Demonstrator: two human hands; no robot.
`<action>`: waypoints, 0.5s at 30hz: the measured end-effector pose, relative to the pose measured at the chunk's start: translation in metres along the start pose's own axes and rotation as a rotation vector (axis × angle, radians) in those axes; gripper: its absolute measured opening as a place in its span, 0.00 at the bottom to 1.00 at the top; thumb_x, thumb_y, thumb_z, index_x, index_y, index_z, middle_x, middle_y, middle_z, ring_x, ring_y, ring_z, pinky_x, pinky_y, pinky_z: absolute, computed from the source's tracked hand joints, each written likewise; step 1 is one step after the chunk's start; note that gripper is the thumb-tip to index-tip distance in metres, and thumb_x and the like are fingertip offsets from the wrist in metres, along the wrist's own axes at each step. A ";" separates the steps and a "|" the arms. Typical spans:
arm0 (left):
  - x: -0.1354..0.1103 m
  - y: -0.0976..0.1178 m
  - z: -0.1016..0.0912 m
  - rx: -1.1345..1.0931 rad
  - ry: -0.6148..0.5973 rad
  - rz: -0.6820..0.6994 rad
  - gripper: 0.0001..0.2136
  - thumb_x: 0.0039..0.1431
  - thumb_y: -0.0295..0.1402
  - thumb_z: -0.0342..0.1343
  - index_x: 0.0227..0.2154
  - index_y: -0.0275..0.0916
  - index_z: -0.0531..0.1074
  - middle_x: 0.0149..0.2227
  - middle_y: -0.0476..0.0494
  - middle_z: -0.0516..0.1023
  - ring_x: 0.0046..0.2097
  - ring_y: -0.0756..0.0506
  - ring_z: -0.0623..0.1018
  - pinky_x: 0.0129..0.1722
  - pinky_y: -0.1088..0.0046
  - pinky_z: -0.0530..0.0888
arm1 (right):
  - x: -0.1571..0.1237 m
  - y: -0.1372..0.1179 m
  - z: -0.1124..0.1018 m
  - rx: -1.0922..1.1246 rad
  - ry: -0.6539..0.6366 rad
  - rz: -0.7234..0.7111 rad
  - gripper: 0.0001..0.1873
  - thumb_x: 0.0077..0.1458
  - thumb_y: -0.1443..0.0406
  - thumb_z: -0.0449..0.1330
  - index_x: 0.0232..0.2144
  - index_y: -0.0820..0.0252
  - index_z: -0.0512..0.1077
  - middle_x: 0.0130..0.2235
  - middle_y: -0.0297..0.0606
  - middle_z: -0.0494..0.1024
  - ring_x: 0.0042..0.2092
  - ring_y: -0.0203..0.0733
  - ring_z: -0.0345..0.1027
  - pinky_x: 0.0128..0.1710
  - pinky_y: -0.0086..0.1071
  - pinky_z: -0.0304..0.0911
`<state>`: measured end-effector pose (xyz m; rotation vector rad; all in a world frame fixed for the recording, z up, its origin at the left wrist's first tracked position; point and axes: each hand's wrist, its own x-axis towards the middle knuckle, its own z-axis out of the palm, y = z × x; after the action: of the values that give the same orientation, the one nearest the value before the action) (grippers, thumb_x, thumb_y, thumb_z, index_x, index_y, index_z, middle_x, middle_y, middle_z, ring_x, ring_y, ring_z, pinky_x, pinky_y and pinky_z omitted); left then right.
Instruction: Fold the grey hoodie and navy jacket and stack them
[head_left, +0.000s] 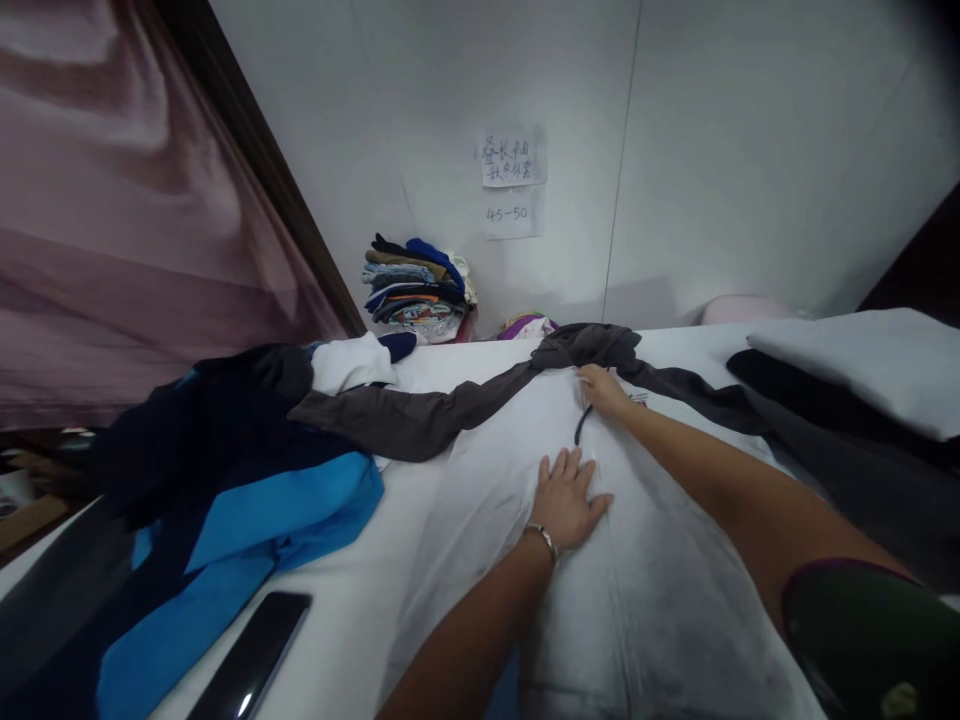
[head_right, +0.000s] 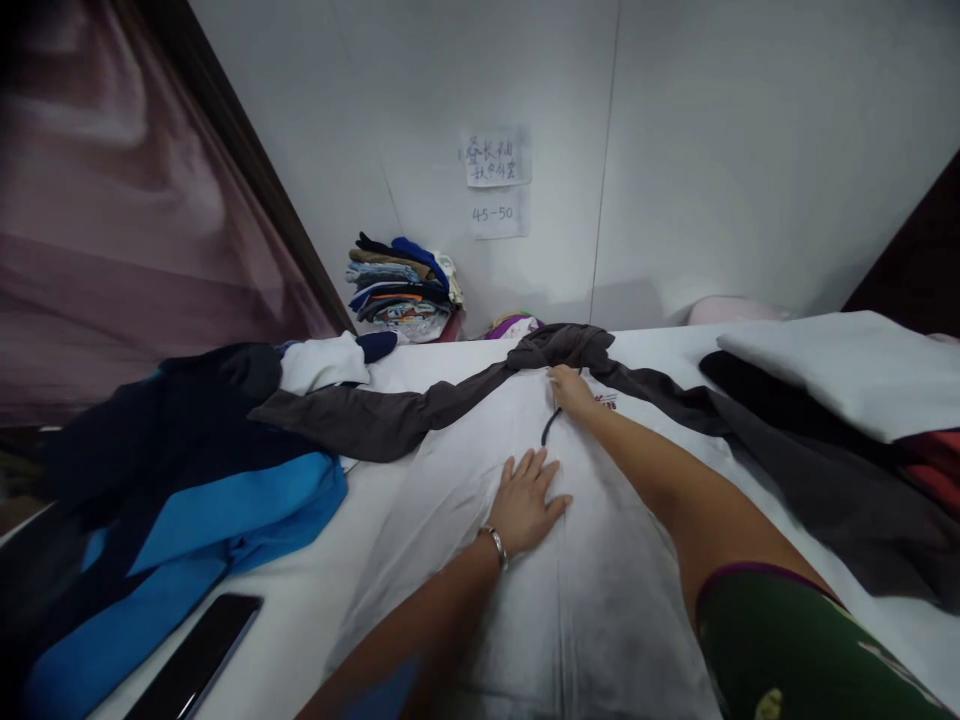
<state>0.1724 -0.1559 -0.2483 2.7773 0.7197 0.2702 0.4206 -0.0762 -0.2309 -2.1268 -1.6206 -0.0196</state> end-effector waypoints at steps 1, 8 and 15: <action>0.001 0.000 0.001 0.011 0.006 0.001 0.29 0.63 0.52 0.38 0.61 0.43 0.58 0.67 0.40 0.54 0.67 0.39 0.51 0.64 0.48 0.47 | -0.015 -0.004 0.002 0.004 -0.013 -0.035 0.20 0.57 0.71 0.50 0.50 0.64 0.71 0.54 0.45 0.72 0.56 0.43 0.62 0.57 0.34 0.54; 0.004 0.000 0.003 0.077 -0.020 0.000 0.30 0.63 0.53 0.37 0.62 0.43 0.57 0.67 0.41 0.53 0.67 0.38 0.51 0.64 0.49 0.49 | -0.120 -0.007 -0.008 -0.061 -0.098 -0.090 0.20 0.60 0.60 0.51 0.51 0.60 0.70 0.58 0.47 0.67 0.60 0.49 0.57 0.58 0.43 0.53; 0.004 0.005 -0.001 0.072 -0.041 -0.042 0.30 0.62 0.53 0.37 0.62 0.43 0.58 0.67 0.42 0.52 0.67 0.39 0.51 0.64 0.53 0.48 | -0.242 0.057 -0.061 -0.301 -0.180 0.208 0.28 0.63 0.52 0.42 0.58 0.57 0.63 0.64 0.46 0.59 0.65 0.52 0.49 0.60 0.51 0.50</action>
<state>0.1783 -0.1581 -0.2451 2.8229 0.7915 0.1819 0.4147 -0.3300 -0.2649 -2.5859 -1.5656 -0.0053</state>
